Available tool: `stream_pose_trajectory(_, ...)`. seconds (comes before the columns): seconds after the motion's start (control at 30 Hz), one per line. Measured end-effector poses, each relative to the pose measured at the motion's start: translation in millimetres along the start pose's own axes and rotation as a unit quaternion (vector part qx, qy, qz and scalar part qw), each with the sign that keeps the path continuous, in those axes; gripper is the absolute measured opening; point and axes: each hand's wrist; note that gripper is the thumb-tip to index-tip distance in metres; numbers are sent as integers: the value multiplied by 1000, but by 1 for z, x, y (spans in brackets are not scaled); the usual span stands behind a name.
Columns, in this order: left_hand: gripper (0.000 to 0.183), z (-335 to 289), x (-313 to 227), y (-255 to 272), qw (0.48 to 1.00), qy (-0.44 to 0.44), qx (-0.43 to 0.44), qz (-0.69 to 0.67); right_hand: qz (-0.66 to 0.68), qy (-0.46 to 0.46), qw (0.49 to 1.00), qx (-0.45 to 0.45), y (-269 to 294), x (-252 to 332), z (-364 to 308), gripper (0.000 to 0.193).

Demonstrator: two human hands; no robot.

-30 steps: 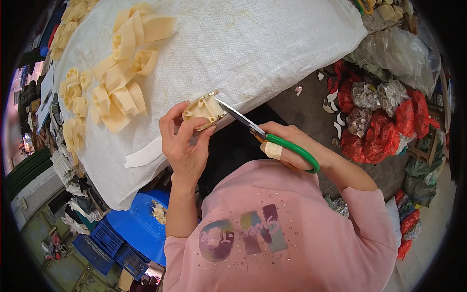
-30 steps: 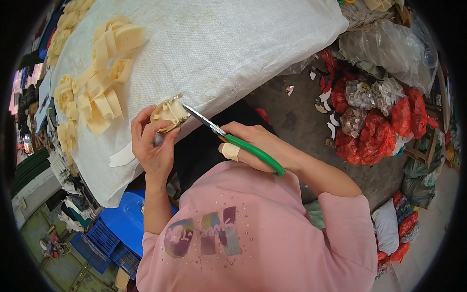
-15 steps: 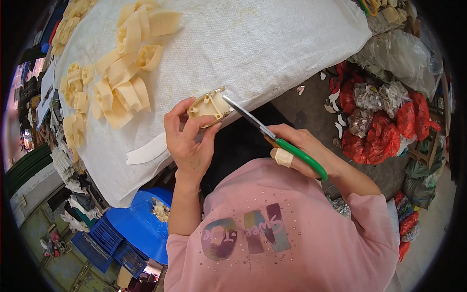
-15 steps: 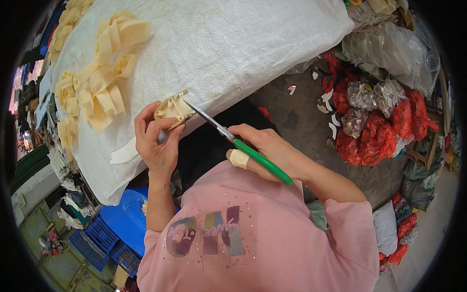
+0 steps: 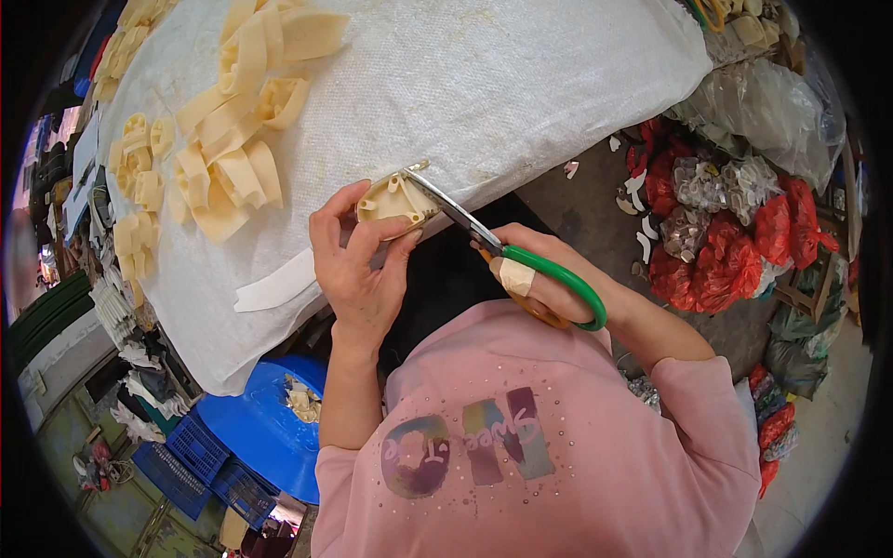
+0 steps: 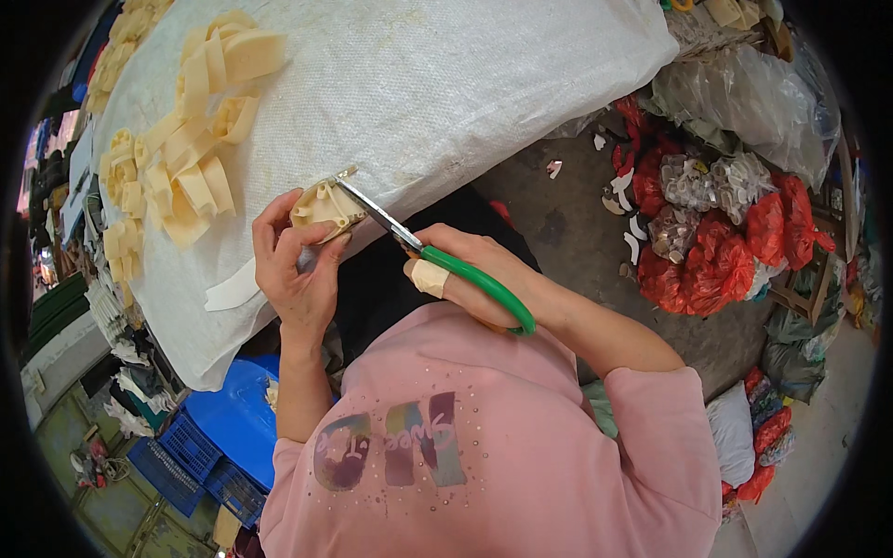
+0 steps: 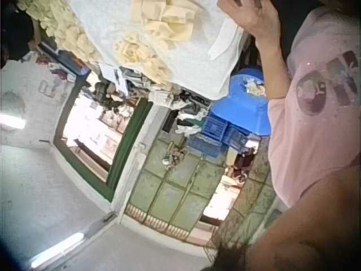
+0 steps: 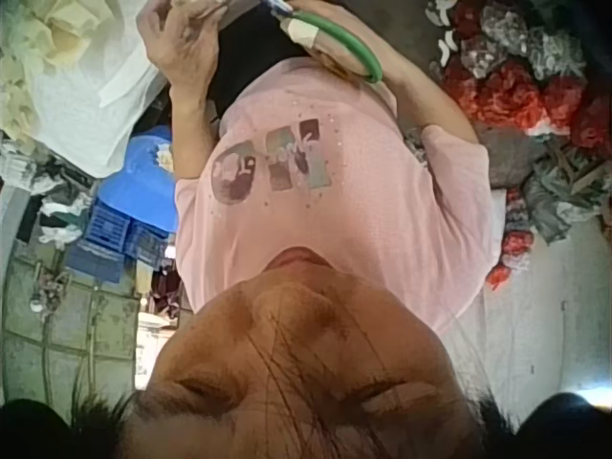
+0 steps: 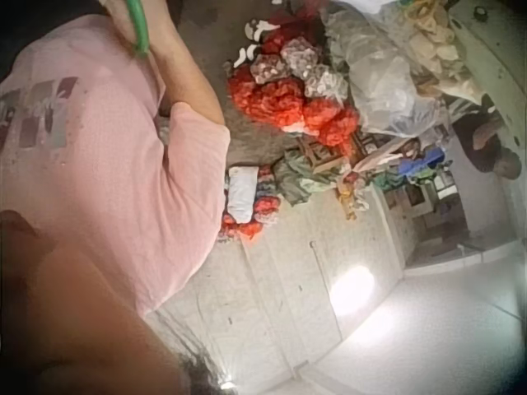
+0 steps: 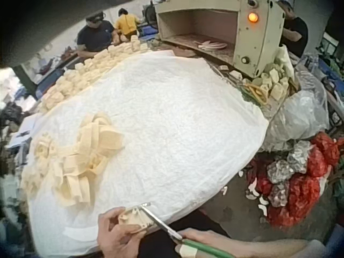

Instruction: Using scissors to trim and shape plastic or foam shoe components at a workbench.

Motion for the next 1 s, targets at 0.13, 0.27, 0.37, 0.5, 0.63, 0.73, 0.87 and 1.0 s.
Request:
stream_pose_trajectory(0.13, 24, -1, 0, -1, 1000, 3, -6, -5, 29, -28, 999, 16, -1, 8, -2, 37)
stream_pose_trajectory(0.27, 24, -1, -1, -2, 1000, 4, -10, -9, -4, 23, 1000, 1, -2, 3, -5, 37)
stream_pose_trajectory(0.37, 24, -1, 0, -2, 1000, 4, -12, -6, -36, -1, 999, -20, 0, 7, -10, 29)
stream_pose_trajectory(0.5, 25, 0, 1, -1, 1000, -12, -16, -2, -72, 47, 994, -61, 12, -2, -16, 32)
stream_pose_trajectory(0.63, 24, -2, 8, 4, 998, 37, -1, -41, -265, 182, 942, -94, 37, 1, -15, 51)
stream_pose_trajectory(0.73, 22, 4, 11, 7, 996, 62, -2, -65, -399, 212, 887, -94, 52, 9, -13, 59)
stream_pose_trajectory(0.87, 20, 9, 3, 8, 999, 44, 18, -21, -505, 239, 827, -64, 62, 29, -5, 65)
stream_pose_trajectory(1.0, 19, 10, 4, 8, 999, 37, 23, -11, -538, 323, 776, -65, 66, 39, 5, 44)
Point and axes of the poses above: each hand's wrist, its own z-axis towards the middle knuckle, its own y-axis out of the back of the hand, x = y × z, and after that the axes turned 9 degrees about -x, right-handed
